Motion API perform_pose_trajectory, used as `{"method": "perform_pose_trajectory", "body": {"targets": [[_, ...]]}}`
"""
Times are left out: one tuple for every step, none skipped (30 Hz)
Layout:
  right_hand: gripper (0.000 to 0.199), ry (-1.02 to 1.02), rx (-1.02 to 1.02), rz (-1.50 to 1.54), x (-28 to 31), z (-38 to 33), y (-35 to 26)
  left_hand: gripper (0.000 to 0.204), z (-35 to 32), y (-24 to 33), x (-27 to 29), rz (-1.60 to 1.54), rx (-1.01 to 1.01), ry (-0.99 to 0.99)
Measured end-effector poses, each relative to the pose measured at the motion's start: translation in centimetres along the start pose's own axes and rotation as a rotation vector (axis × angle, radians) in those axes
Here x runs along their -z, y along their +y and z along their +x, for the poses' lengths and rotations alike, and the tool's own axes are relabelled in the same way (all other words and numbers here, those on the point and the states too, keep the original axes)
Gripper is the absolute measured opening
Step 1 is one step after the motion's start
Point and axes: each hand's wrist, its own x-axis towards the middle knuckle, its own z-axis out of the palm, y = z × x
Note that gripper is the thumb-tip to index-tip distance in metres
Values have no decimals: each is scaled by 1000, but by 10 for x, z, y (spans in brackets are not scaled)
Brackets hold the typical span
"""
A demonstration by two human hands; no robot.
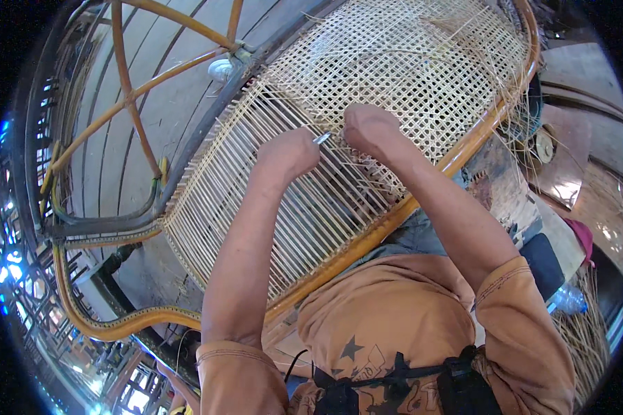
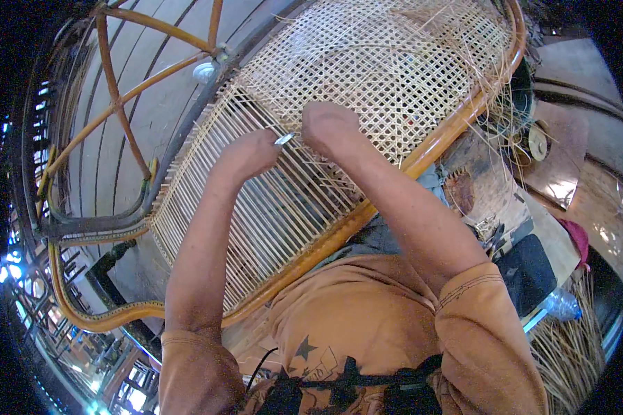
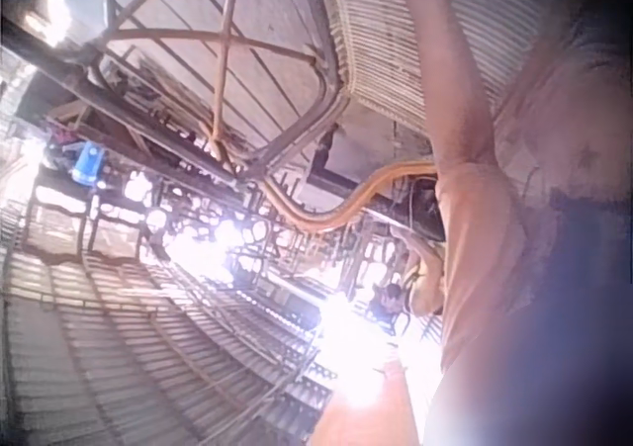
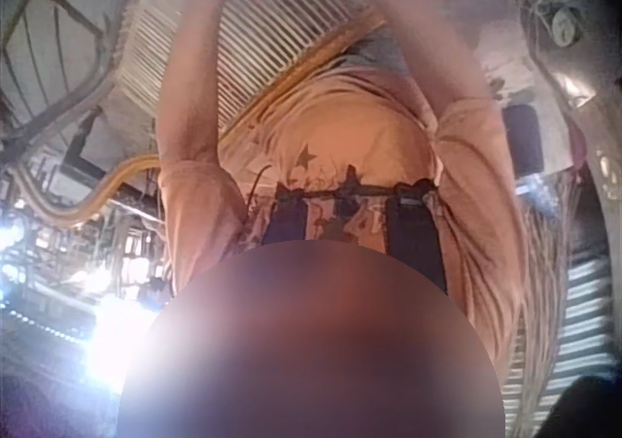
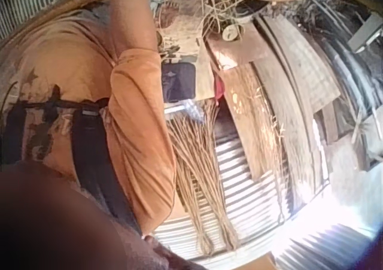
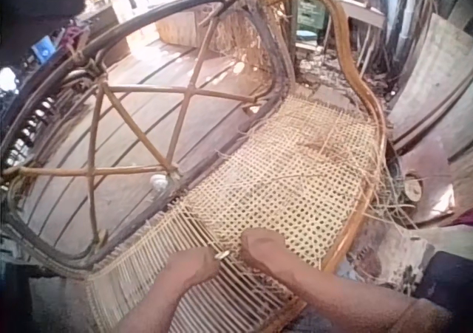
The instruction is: Replacing or repairing the woven rattan seat of a chair using strips of fiber and a small knife.
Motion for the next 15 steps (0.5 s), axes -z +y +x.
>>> {"method": "perform_pose_trajectory", "body": {"targets": [[18,-4,7,2,-1,0,0,30,-4,6,5,-28,37,-44],[18,-5,1,-7,-1,1,0,30,-1,4,1,-28,45,-44],[18,-7,-6,-16,-2,1,0,31,4,1,-7,-57,31,-43],[18,-6,-2,-16,-3,1,2,33,6,2,-8,-85,13,-41],[18,19,10,-13,-5,1,4,33,5,4,-10,-84,16,-37],[18,43,22,-10,-6,1,5,37,5,8,-14,-100,74,28],[18,43,30,-7,-7,0,4,41,2,12,-14,-114,137,92],[18,47,41,-28,-8,-2,3,41,1,14,-13,-112,144,95],[18,51,52,-48,-9,-3,1,46,0,15,-12,-100,181,101],[18,53,54,-47,-8,-2,2,52,-1,18,-9,-88,211,108],[18,10,53,-80,-6,-1,3,52,-2,21,-7,-87,212,110],[19,-34,52,-113,-5,-1,5,53,-4,23,-5,-69,217,111],[19,-33,59,-113,0,-2,7,55,-7,24,-3,-51,227,113],[19,-91,91,-15,6,-5,11,55,-9,24,-4,-51,233,117],[23,-151,123,81,10,-7,13,55,-11,23,-7,-40,254,150]]}}
